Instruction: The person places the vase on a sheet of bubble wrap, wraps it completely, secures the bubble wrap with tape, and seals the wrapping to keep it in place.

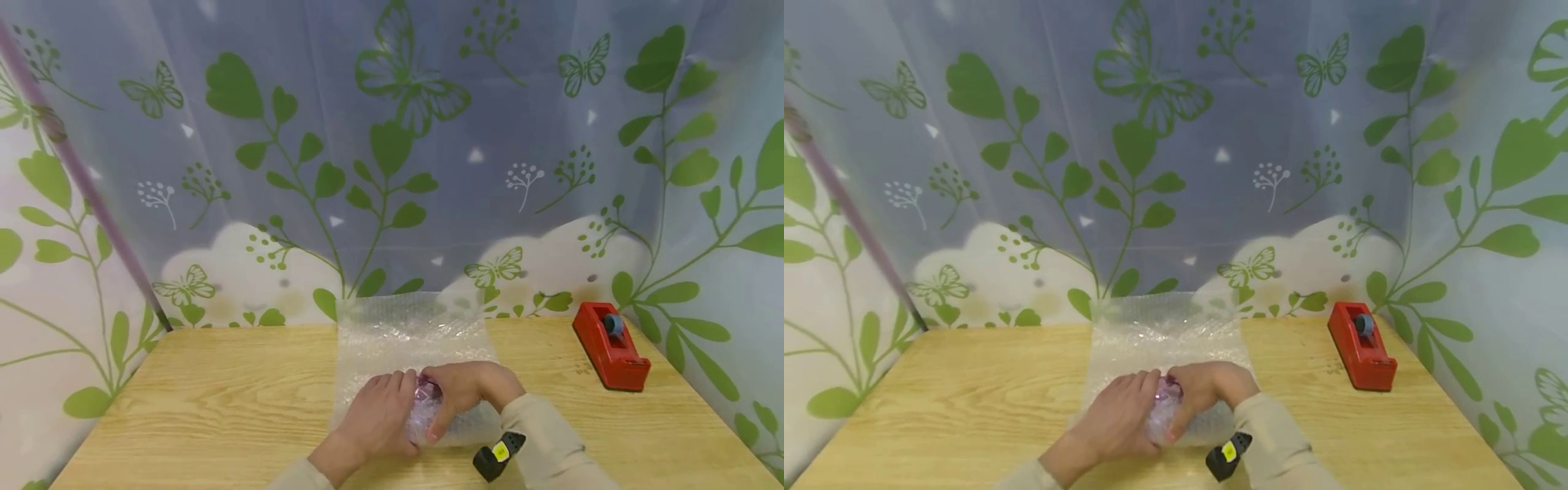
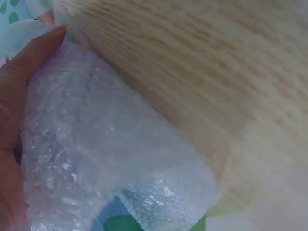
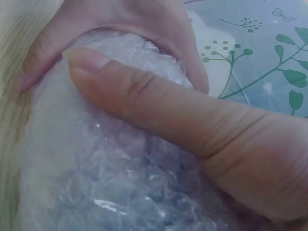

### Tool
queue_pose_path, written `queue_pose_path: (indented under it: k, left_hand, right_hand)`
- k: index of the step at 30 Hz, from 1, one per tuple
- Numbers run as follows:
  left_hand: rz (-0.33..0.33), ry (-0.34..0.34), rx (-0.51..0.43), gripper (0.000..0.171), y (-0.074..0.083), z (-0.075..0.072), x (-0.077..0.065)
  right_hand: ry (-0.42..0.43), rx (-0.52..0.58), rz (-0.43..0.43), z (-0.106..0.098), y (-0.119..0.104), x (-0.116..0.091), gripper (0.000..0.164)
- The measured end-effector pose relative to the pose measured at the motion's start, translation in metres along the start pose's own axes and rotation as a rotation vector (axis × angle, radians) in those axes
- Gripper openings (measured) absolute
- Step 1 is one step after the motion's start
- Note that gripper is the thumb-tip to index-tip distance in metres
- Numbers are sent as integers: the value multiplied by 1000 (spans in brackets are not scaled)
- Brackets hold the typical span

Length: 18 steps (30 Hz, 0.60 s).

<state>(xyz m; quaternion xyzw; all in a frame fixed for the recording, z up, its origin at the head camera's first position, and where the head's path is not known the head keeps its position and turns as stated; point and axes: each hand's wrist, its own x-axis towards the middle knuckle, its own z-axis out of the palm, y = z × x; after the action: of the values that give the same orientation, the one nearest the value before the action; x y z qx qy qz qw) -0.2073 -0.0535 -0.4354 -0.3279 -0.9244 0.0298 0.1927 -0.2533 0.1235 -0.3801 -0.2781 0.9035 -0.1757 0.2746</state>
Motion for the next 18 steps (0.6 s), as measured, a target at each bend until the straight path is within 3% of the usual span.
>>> queue_pose_path:
  k: [4, 10, 14, 18]
  left_hand:
    - [-3, -3, -70, 98, -1, 2, -3]
    - [3, -11, -156, 90, -5, 2, -3]
    - [20, -30, -136, 94, -6, 2, -3]
    - [-6, -80, -147, 96, -8, 2, -2]
  right_hand:
    - [-32, 3, 15, -1, -1, 1, 69]
    - [-29, -44, 65, -2, -5, 1, 74]
    - [55, -210, 84, 0, -11, -7, 93]
    - [210, -360, 50, 7, -17, -17, 108]
